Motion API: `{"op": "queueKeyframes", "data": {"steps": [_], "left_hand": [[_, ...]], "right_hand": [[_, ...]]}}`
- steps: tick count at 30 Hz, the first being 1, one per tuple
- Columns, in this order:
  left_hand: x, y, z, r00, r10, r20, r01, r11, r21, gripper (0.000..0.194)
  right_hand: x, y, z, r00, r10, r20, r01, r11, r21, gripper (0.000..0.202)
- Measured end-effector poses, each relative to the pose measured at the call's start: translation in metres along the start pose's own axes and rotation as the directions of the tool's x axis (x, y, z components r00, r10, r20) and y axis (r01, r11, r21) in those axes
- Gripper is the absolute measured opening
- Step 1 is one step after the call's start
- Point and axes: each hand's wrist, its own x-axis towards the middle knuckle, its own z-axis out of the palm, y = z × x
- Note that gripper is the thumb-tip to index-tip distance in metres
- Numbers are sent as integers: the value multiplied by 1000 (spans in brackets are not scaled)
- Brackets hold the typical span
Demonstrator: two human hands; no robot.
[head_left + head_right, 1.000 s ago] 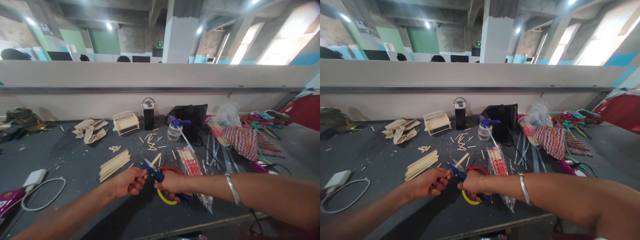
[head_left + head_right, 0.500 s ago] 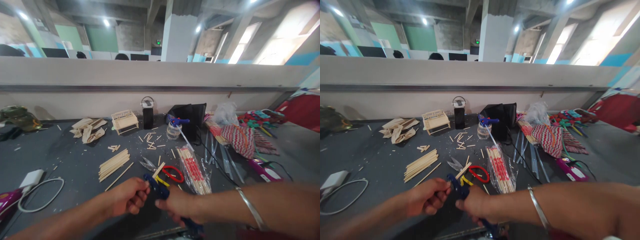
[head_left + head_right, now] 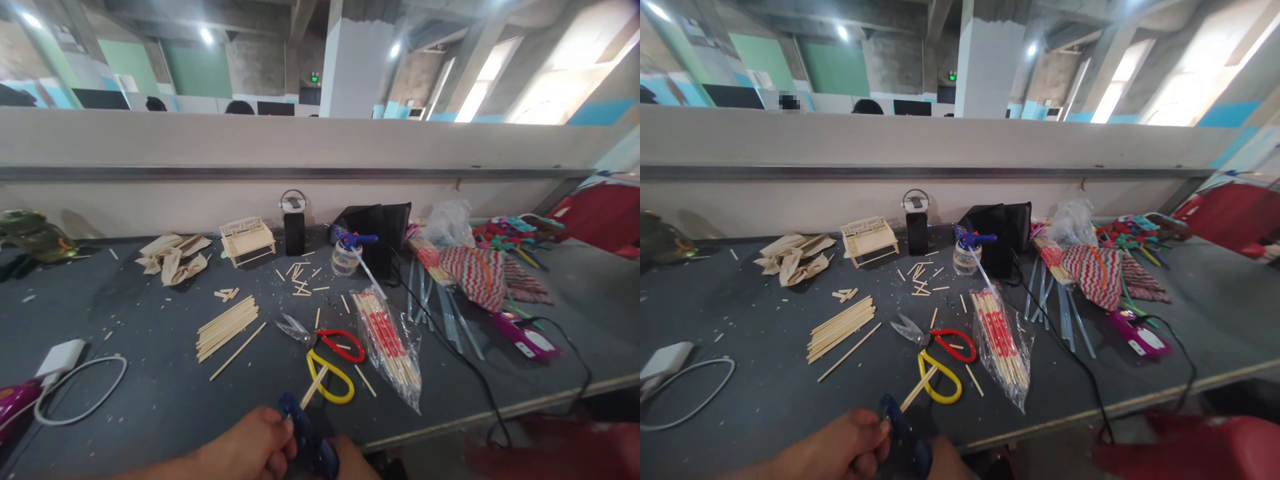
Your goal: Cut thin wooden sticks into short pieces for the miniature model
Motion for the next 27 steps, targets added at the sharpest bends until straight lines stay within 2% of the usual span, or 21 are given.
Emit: {"op": "queueKeyframes", "data": {"steps": [3, 6, 10, 12, 13, 14, 15, 16, 17, 18, 19, 20, 23, 27], "left_hand": [[0, 3, -1, 1000, 9, -6, -9, 1000, 5, 23], [4, 2, -5, 999, 32, 35, -32, 999, 5, 23], [12, -1, -17, 997, 76, 27, -77, 996, 46, 29], [18, 2, -30, 988, 156, -6, -154, 979, 131, 31], [22, 6, -38, 971, 237, -32, -226, 953, 202, 31], [25, 11, -47, 934, 352, -64, -320, 901, 293, 32], [28, 16, -56, 864, 485, -138, -393, 819, 419, 32], [32, 22, -65, 734, 658, -169, -489, 685, 540, 30], [36, 28, -72, 602, 783, -158, -526, 538, 659, 28], [40, 32, -79, 511, 836, -200, -454, 460, 763, 29], [44, 36, -83, 479, 849, -225, -373, 428, 823, 28], [48, 39, -85, 476, 846, -241, -310, 418, 854, 25], [61, 38, -85, 518, 815, -259, -195, 408, 892, 16], [74, 34, -82, 509, 824, -249, -125, 357, 926, 16]], "right_hand": [[1, -5, 1, 997, -68, 26, 66, 995, 73, 32], [2, -10, 2, 993, -112, 44, 108, 990, 90, 30], [-3, -17, -5, 990, -110, 87, 101, 989, 104, 23], [-8, -21, -12, 986, -96, 135, 82, 991, 102, 23], [-10, -22, -16, 985, -87, 151, 71, 992, 107, 25], [-11, -22, -20, 983, -89, 160, 69, 990, 125, 28], [-12, -22, -24, 981, -96, 169, 70, 986, 154, 30], [-12, -21, -27, 980, -106, 166, 73, 978, 196, 33], [-12, -21, -30, 981, -117, 155, 77, 967, 245, 36], [-11, -21, -32, 982, -125, 142, 78, 952, 297, 39], [-11, -23, -33, 984, -123, 129, 71, 935, 347, 42], [-11, -25, -35, 986, -113, 119, 58, 918, 392, 45], [-15, -41, -41, 989, -109, 95, 49, 872, 487, 44], [-18, -65, -51, 985, -169, 46, 120, 843, 524, 39]]}}
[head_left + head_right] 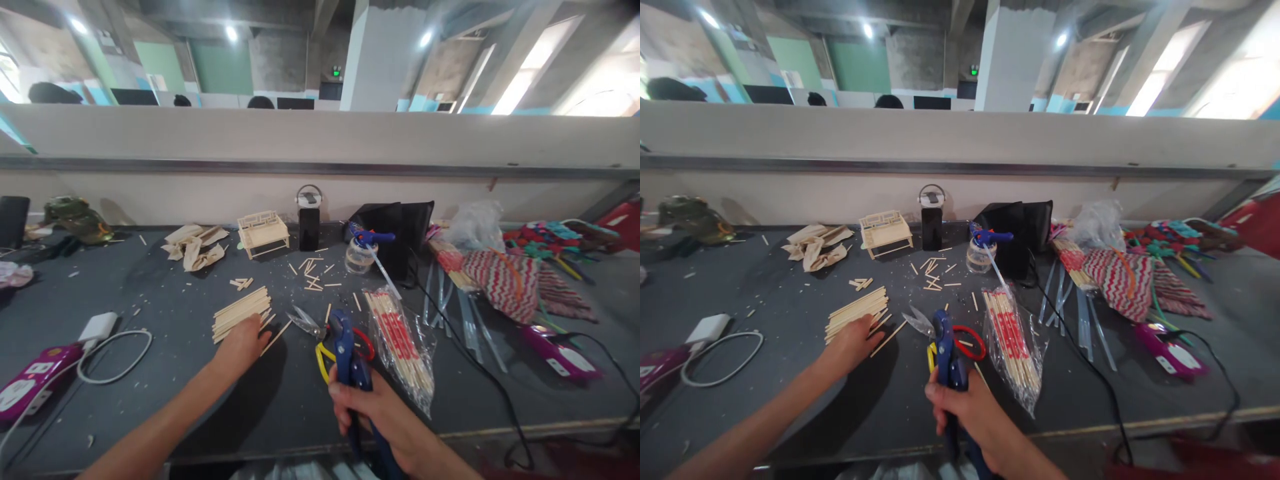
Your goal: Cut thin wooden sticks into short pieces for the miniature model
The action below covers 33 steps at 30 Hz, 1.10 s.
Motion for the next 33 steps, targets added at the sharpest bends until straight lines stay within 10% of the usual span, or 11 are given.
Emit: {"op": "queueKeyframes", "data": {"steps": [15, 24, 33], "left_hand": [[1, 24, 7, 992, 90, 91, -66, 969, -236, 14], [-2, 22, 10, 992, 118, 33, -114, 988, -105, 8], [-12, 21, 5, 985, 156, -68, -167, 816, -553, 6]], "right_hand": [[58, -16, 6, 992, -77, 99, 74, 997, 28, 35], [78, -19, 10, 987, -43, 152, 34, 998, 59, 35], [95, -23, 33, 980, -191, 49, 196, 971, -140, 29]]}}
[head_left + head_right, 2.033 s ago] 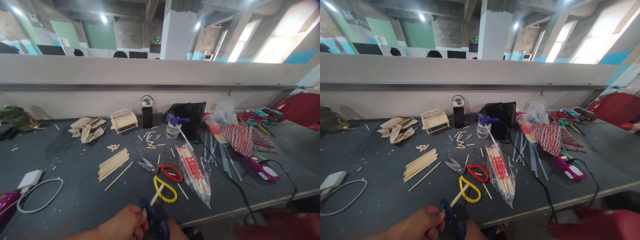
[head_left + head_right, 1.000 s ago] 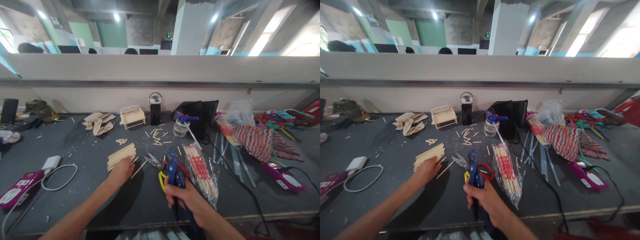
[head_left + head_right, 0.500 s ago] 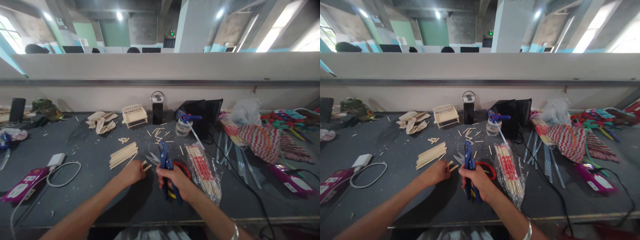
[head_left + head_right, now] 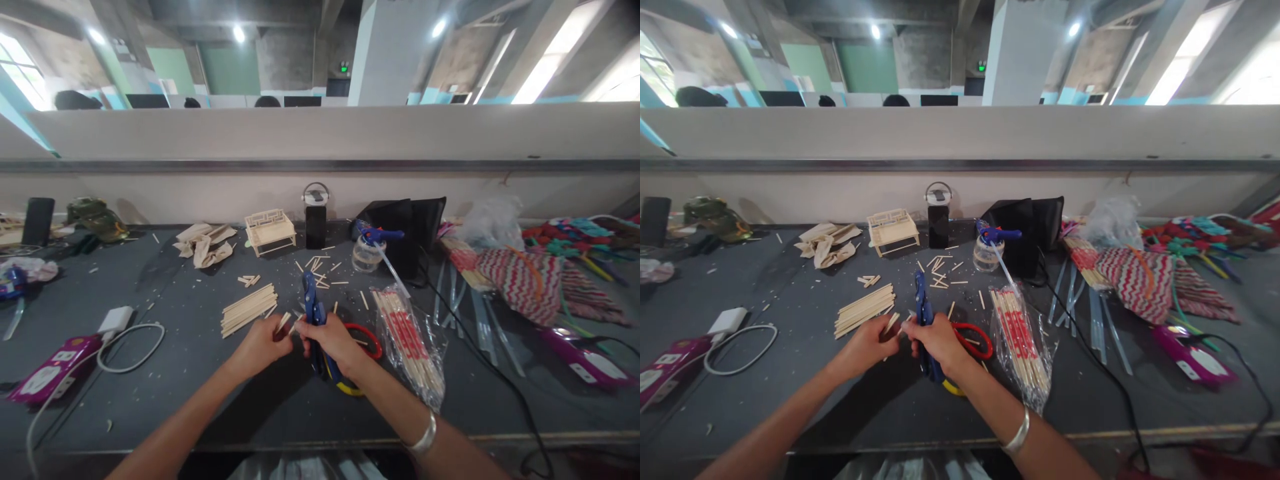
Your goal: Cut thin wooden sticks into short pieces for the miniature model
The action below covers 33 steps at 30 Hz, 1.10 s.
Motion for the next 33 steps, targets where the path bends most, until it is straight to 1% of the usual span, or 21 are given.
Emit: {"op": "queueKeyframes", "data": {"steps": [2, 4, 5, 7, 9, 11, 14, 17, 20, 23, 25, 27, 30, 33], "left_hand": [[-2, 1, 6, 999, 53, 15, -50, 990, -132, 3], [-3, -1, 12, 996, 84, 13, -77, 958, -277, 9], [-4, -2, 14, 996, 86, 8, -78, 934, -348, 14], [-4, -5, 18, 997, 72, -11, -69, 888, -454, 25], [-4, -10, 19, 997, 71, -36, -79, 863, -498, 31], [-3, -14, 19, 992, 102, -70, -124, 850, -513, 33], [-2, -21, 21, 987, 130, -93, -160, 826, -541, 31], [-2, -26, 25, 992, 104, -72, -127, 791, -598, 31], [-3, -30, 30, 995, 91, -44, -97, 723, -684, 31], [-4, -33, 32, 995, 98, -32, -90, 671, -736, 29], [-4, -36, 34, 994, 111, -20, -88, 655, -751, 28], [-4, -38, 34, 992, 128, -8, -91, 657, -748, 26], [-3, -35, 34, 989, 149, -13, -114, 696, -709, 26], [-2, -25, 31, 981, 187, -45, -173, 752, -636, 30]], "right_hand": [[3, -4, 4, 996, -86, -30, 82, 990, -118, 23], [6, -9, 5, 984, -172, -43, 156, 954, -256, 17], [6, -11, 5, 974, -221, -42, 195, 923, -332, 14], [6, -16, 5, 946, -325, -14, 278, 830, -483, 11], [4, -18, 5, 911, -411, 38, 353, 729, -586, 7], [2, -17, 6, 879, -471, 75, 403, 649, -646, 5], [0, -12, 10, 846, -525, 90, 430, 573, -697, 9], [0, -6, 12, 846, -523, 98, 424, 552, -717, 7], [0, -5, 13, 851, -514, 105, 408, 523, -748, 5], [-1, -6, 13, 857, -501, 121, 392, 481, -784, 6], [-2, -8, 13, 861, -486, 149, 400, 467, -789, 6], [-2, -10, 11, 862, -476, 172, 414, 467, -782, 7], [-1, -15, 7, 861, -483, 160, 422, 503, -754, 10], [3, -20, -1, 863, -498, 87, 422, 616, -665, 15]]}}
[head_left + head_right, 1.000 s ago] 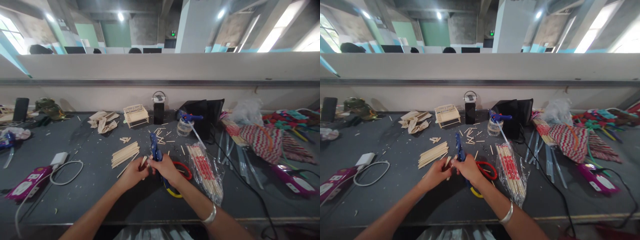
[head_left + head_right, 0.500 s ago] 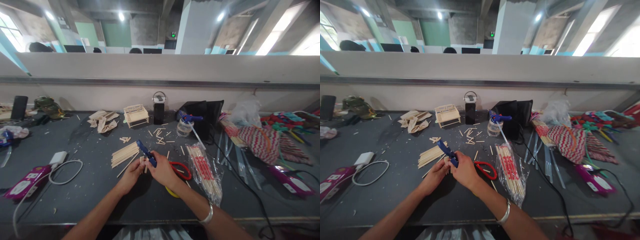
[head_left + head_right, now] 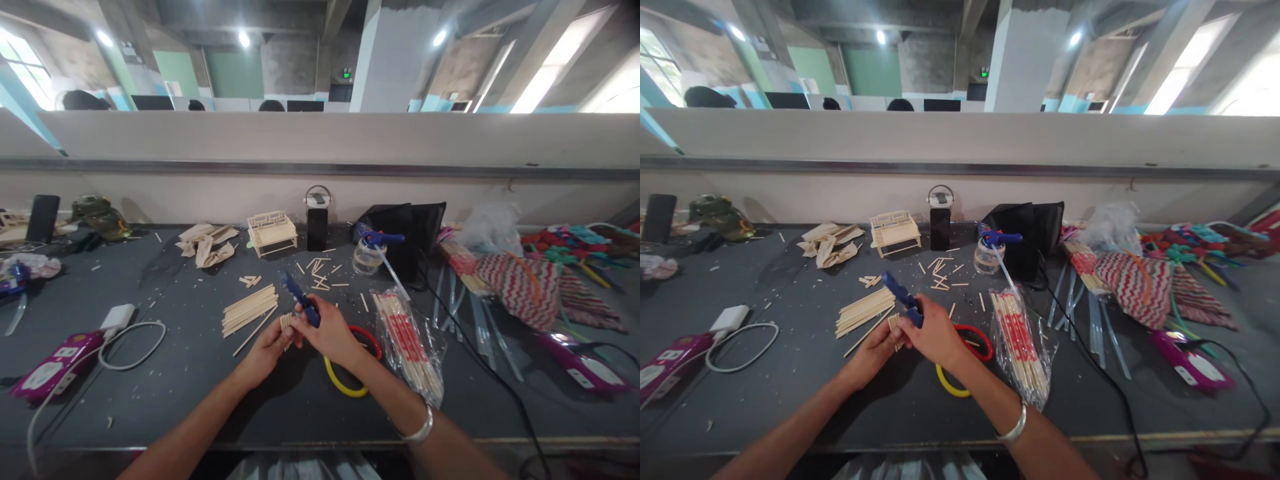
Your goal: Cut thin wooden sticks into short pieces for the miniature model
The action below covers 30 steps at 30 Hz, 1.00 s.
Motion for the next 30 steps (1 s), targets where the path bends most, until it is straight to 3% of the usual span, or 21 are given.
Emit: {"op": "queueKeyframes", "data": {"steps": [4, 11, 19, 25, 30], "left_hand": [[3, 9, 3, 998, 67, 4, -67, 989, 132, 29], [1, 6, 0, 993, 63, 104, -84, 976, 203, 27], [0, 6, 2, 997, 46, -57, -38, 989, 145, 25], [-2, 8, -1, 1000, 30, -3, -29, 978, 207, 28], [-5, 10, -1, 999, 4, -32, 2, 983, 183, 26]], "right_hand": [[2, 7, -8, 995, 71, -76, -59, 987, 147, 19], [-7, 23, -13, 990, 95, -104, -75, 981, 180, 23], [-10, 30, -12, 984, 103, -142, -63, 962, 267, 22], [-12, 33, -8, 985, 90, -144, -45, 957, 286, 22], [-14, 32, -10, 985, 108, -134, -60, 946, 317, 23]]}}
